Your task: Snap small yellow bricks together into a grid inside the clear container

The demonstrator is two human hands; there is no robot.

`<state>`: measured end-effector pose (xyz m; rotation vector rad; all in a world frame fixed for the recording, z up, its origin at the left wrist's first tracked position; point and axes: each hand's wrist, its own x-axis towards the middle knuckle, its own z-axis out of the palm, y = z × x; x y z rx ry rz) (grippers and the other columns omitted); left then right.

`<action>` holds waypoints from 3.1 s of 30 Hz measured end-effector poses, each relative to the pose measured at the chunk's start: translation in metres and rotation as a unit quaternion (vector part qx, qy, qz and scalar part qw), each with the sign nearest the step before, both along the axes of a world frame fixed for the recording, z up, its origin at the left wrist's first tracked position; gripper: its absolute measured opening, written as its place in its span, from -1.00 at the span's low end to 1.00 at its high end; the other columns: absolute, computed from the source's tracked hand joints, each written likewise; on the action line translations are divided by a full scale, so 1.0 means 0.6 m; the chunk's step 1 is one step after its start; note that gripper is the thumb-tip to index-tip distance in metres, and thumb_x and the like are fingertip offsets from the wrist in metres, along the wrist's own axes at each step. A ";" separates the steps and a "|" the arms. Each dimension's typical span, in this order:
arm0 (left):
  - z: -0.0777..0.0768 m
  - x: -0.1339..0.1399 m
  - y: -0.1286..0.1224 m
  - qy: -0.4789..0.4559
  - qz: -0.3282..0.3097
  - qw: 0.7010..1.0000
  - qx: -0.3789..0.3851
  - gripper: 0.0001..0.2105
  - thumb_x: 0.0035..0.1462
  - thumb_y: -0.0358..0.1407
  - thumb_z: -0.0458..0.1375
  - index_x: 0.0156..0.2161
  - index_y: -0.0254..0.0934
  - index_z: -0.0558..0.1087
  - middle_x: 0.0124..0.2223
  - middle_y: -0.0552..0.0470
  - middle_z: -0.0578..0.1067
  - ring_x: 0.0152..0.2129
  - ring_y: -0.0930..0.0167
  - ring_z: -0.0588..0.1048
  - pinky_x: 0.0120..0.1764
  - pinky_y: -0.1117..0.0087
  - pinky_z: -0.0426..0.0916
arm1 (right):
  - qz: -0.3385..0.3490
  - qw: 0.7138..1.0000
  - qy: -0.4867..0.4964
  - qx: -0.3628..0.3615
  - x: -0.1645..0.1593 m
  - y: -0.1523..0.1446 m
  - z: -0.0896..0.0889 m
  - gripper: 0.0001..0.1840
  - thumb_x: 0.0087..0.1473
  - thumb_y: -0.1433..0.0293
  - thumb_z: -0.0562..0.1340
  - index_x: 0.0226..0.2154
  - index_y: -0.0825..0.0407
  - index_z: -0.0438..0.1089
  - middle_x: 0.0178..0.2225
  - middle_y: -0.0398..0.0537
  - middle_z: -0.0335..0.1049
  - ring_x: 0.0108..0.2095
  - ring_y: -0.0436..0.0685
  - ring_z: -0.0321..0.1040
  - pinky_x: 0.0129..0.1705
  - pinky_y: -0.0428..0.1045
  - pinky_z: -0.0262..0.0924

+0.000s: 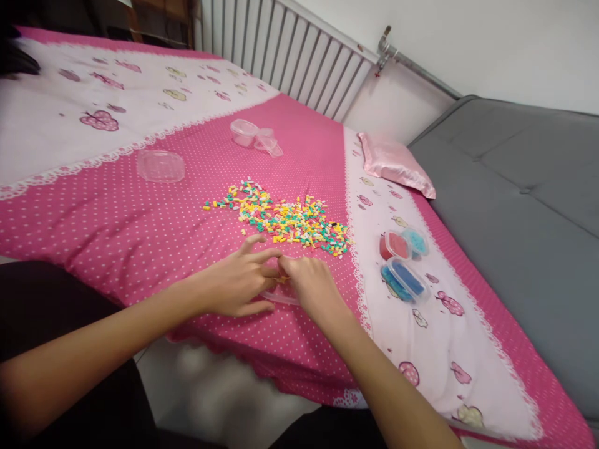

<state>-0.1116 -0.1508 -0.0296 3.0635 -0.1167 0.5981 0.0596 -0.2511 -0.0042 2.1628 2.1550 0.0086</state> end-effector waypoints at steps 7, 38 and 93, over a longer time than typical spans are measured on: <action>-0.001 0.001 0.001 0.011 0.007 1.000 0.008 -0.70 0.19 -0.03 0.23 -0.24 -0.24 0.59 -0.07 -0.05 0.65 0.08 0.18 0.40 0.35 0.04 -0.16 | 0.000 1.000 -0.006 -0.001 0.002 0.001 -0.003 -0.94 0.21 0.40 0.26 -0.24 -0.01 0.47 -0.40 -0.09 0.53 -0.43 0.07 0.38 -0.43 -0.02 -0.19; -0.001 0.000 0.004 0.000 -0.007 1.000 -0.012 -0.82 0.16 -0.18 0.22 -0.28 -0.25 0.57 -0.12 -0.04 0.64 0.09 0.18 0.40 0.34 0.04 -0.13 | -0.013 0.996 0.078 0.052 0.006 -0.002 -0.007 -0.90 0.12 0.52 0.28 -0.32 0.00 0.49 -0.47 -0.13 0.50 -0.47 0.08 0.36 -0.42 -0.04 -0.13; -0.002 -0.013 0.011 0.029 -0.005 0.995 -0.096 -0.59 0.21 -0.33 0.15 0.17 -0.21 0.39 0.27 -0.30 0.29 0.27 0.03 0.24 0.19 -0.13 0.17 | -0.212 0.865 0.258 0.375 0.177 -0.043 -0.054 -0.68 0.29 0.19 0.23 -0.07 0.10 0.43 -0.16 -0.01 0.51 -0.16 0.13 0.47 -0.04 0.16 0.37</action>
